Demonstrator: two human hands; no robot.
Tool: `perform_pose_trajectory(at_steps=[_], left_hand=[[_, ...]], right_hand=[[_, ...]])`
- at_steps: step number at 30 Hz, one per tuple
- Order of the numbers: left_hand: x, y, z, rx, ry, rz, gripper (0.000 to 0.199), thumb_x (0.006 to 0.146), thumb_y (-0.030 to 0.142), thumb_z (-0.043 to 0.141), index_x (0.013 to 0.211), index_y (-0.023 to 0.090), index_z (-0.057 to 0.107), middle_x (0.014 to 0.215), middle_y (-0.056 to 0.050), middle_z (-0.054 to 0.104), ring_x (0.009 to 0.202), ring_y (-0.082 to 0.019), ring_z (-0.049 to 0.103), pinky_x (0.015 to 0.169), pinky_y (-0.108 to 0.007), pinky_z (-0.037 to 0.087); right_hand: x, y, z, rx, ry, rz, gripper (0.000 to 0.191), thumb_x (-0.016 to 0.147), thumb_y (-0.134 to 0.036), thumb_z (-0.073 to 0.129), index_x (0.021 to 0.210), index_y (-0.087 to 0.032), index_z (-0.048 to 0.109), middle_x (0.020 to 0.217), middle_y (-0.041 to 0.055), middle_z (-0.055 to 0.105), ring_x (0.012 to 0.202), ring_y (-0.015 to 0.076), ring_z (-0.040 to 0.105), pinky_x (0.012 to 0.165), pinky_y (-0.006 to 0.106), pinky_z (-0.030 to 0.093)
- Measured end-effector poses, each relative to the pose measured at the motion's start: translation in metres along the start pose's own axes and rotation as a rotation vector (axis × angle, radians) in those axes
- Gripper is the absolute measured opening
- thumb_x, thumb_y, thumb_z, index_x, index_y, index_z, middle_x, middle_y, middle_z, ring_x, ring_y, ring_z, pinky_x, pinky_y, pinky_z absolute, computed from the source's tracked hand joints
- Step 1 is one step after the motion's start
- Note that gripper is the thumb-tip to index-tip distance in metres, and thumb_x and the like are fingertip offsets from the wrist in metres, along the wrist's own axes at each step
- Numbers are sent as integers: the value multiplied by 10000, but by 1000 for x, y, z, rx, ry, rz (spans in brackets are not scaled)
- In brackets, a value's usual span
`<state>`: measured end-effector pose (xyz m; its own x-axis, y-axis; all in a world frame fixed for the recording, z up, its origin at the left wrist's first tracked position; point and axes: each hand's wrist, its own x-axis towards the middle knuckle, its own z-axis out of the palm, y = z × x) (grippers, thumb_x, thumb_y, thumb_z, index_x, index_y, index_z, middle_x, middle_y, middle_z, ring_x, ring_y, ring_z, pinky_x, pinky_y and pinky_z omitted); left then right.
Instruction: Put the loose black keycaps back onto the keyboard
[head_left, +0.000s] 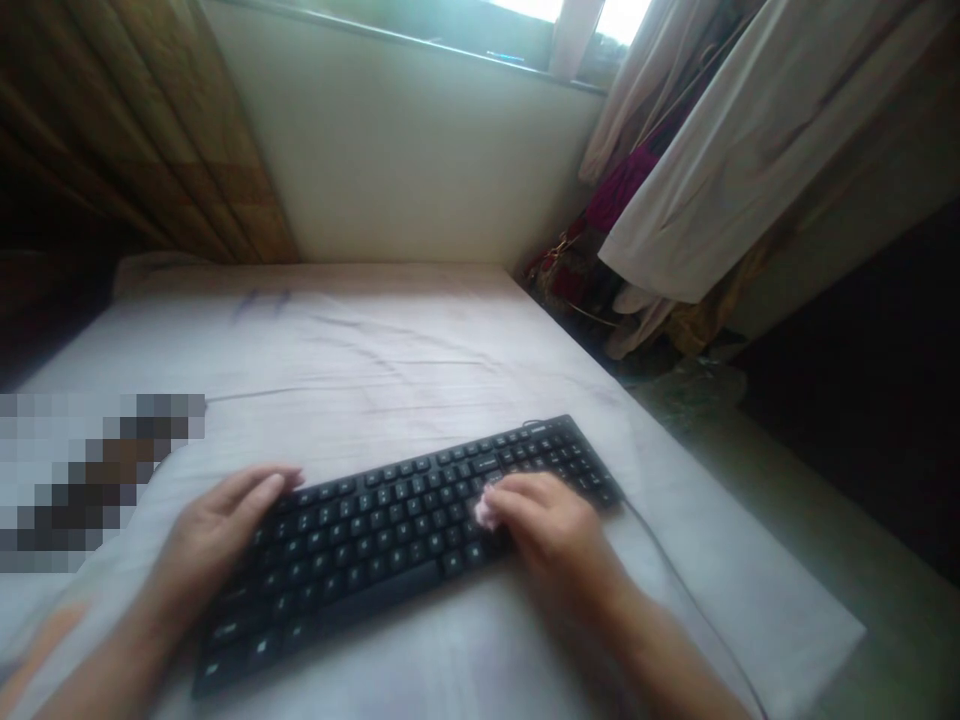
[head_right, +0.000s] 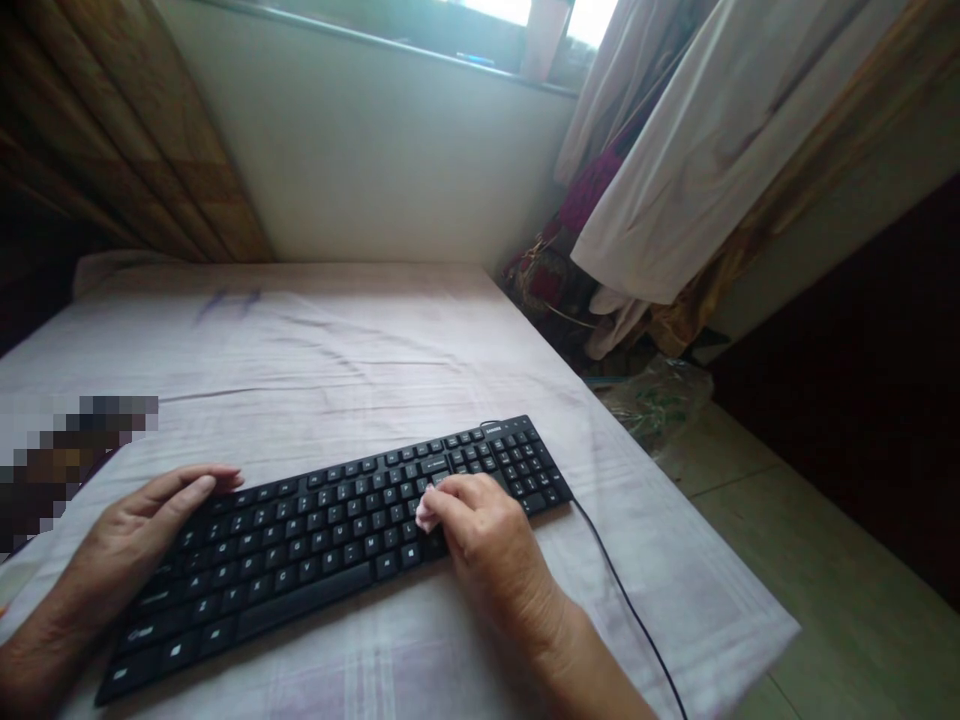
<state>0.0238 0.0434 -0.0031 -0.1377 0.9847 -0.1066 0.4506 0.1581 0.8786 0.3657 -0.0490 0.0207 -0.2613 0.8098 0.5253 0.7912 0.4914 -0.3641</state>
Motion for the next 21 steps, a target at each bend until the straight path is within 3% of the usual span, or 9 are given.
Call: perform_pose_trajectory(at_steps=[3, 7, 11, 15, 21], left_hand=[[0, 1, 0, -2, 6, -1, 535, 566, 727, 668, 828, 269, 756, 948, -55, 781, 1024, -342, 672, 1061, -519, 421], [-1, 3, 1, 4, 5, -1, 523, 565, 719, 672, 816, 269, 756, 950, -53, 778, 1037, -339, 664, 1074, -512, 404], [0, 1, 1, 10, -2, 11, 517, 581, 720, 665, 822, 271, 757, 950, -49, 775, 1038, -333, 659, 1076, -508, 400], [1, -3, 0, 13, -13, 27, 511, 602, 716, 659, 835, 272, 758, 965, -49, 772, 1032, -330, 662, 1067, -505, 411], [2, -7, -1, 16, -15, 48, 496, 635, 696, 659, 864, 268, 758, 983, -51, 772, 1044, -331, 662, 1064, -501, 416]], right_hand=[[-2, -15, 6, 20, -36, -17, 163, 890, -81, 577, 873, -189, 698, 906, 67, 715, 812, 183, 646, 709, 280, 546], [-5, -20, 8, 61, -64, 10, 146, 889, -118, 598, 977, -171, 702, 1012, 108, 703, 901, 215, 645, 775, 329, 566], [-6, -19, 12, 24, -9, 9, 124, 912, -142, 601, 966, -179, 706, 960, 96, 710, 870, 211, 648, 746, 319, 571], [-11, -11, 11, -17, 8, 11, 136, 940, -162, 573, 951, -184, 707, 929, 89, 711, 840, 198, 649, 722, 303, 571], [-24, 11, -9, -96, 29, 56, 138, 941, -153, 573, 963, -183, 706, 926, 92, 708, 840, 205, 655, 733, 323, 569]])
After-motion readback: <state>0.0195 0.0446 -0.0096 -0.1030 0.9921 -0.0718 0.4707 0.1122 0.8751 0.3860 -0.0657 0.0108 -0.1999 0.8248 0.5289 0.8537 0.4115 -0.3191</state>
